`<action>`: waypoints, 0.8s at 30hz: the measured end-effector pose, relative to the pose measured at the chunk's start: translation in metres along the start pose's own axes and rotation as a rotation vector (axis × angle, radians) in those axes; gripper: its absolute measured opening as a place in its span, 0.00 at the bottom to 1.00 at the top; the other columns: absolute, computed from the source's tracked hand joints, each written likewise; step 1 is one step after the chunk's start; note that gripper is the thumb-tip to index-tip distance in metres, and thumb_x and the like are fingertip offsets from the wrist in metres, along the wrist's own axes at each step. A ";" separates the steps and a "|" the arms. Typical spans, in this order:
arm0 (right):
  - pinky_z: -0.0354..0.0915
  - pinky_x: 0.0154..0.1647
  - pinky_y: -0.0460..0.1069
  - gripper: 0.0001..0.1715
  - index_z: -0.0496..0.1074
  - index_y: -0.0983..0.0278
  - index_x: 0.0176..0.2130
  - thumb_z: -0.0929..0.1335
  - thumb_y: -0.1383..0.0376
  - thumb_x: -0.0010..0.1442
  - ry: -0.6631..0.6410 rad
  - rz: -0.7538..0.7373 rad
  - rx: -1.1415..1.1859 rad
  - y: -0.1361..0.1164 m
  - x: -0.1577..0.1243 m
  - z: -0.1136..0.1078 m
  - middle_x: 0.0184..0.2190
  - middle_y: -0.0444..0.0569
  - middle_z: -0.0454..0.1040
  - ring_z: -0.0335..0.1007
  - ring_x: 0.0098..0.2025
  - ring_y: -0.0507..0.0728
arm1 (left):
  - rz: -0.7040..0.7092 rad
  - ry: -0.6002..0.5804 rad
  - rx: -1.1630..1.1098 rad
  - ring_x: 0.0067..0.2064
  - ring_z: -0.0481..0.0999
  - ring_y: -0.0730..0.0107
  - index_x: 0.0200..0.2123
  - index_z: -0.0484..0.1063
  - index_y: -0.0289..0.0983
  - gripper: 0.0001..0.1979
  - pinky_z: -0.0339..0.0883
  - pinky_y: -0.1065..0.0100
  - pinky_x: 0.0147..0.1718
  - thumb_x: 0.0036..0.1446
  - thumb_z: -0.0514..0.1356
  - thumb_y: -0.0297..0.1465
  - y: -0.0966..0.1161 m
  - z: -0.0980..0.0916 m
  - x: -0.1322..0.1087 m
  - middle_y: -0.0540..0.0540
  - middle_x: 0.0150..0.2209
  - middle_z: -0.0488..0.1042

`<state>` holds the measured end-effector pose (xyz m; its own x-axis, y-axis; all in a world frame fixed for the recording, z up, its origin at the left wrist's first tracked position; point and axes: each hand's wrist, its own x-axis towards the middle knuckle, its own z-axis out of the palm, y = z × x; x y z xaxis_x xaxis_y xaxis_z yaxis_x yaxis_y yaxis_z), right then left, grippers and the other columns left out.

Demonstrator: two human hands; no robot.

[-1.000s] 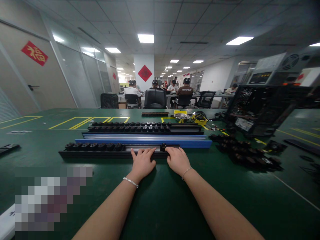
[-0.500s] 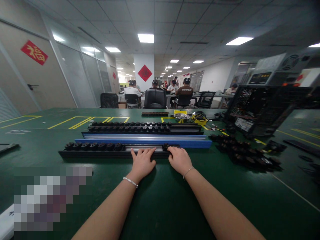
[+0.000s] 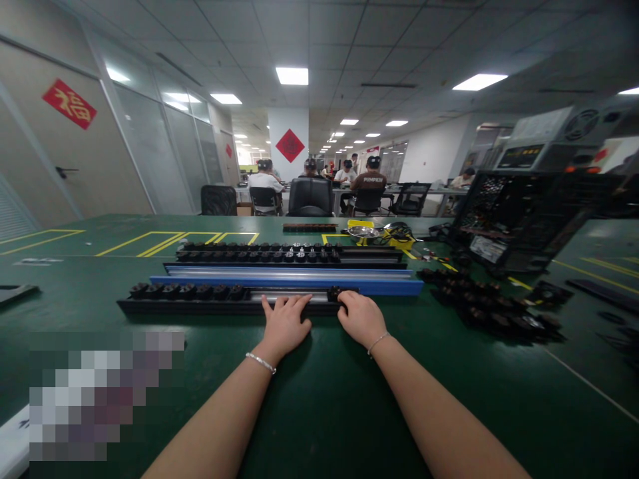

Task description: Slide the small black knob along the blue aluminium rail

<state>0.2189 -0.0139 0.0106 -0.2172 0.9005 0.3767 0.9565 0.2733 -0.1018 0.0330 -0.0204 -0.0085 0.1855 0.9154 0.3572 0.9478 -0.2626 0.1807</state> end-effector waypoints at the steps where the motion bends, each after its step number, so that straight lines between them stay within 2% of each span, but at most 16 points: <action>1: 0.56 0.44 0.47 0.14 0.70 0.60 0.40 0.59 0.67 0.56 0.004 0.002 0.001 0.000 0.000 0.000 0.42 0.47 0.73 0.67 0.41 0.54 | -0.001 0.000 0.000 0.53 0.61 0.55 0.55 0.60 0.51 0.25 0.27 0.32 0.54 0.51 0.52 0.35 0.000 0.000 0.000 0.50 0.52 0.69; 9: 0.59 0.45 0.47 0.12 0.71 0.61 0.36 0.60 0.67 0.55 0.059 0.005 0.022 0.005 0.000 0.001 0.41 0.47 0.73 0.68 0.41 0.54 | -0.011 0.000 0.015 0.54 0.61 0.55 0.55 0.61 0.51 0.25 0.27 0.32 0.54 0.51 0.52 0.35 0.001 0.000 0.000 0.50 0.52 0.69; 15: 0.60 0.48 0.48 0.13 0.71 0.61 0.37 0.61 0.67 0.54 0.116 0.011 0.033 0.008 -0.001 0.005 0.52 0.48 0.67 0.67 0.45 0.54 | -0.004 0.012 0.000 0.53 0.62 0.55 0.55 0.61 0.51 0.25 0.27 0.33 0.54 0.51 0.52 0.34 0.001 0.001 0.000 0.50 0.52 0.69; 24: 0.62 0.45 0.49 0.13 0.72 0.61 0.34 0.60 0.66 0.54 0.151 0.072 0.012 0.009 -0.002 0.007 0.55 0.47 0.64 0.68 0.44 0.55 | -0.026 -0.027 0.019 0.54 0.61 0.55 0.55 0.60 0.51 0.26 0.27 0.33 0.55 0.51 0.52 0.34 0.003 -0.003 0.000 0.49 0.53 0.69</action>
<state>0.2262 -0.0109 0.0028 -0.1153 0.8573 0.5017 0.9659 0.2146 -0.1447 0.0350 -0.0226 -0.0053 0.1672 0.9299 0.3276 0.9572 -0.2328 0.1721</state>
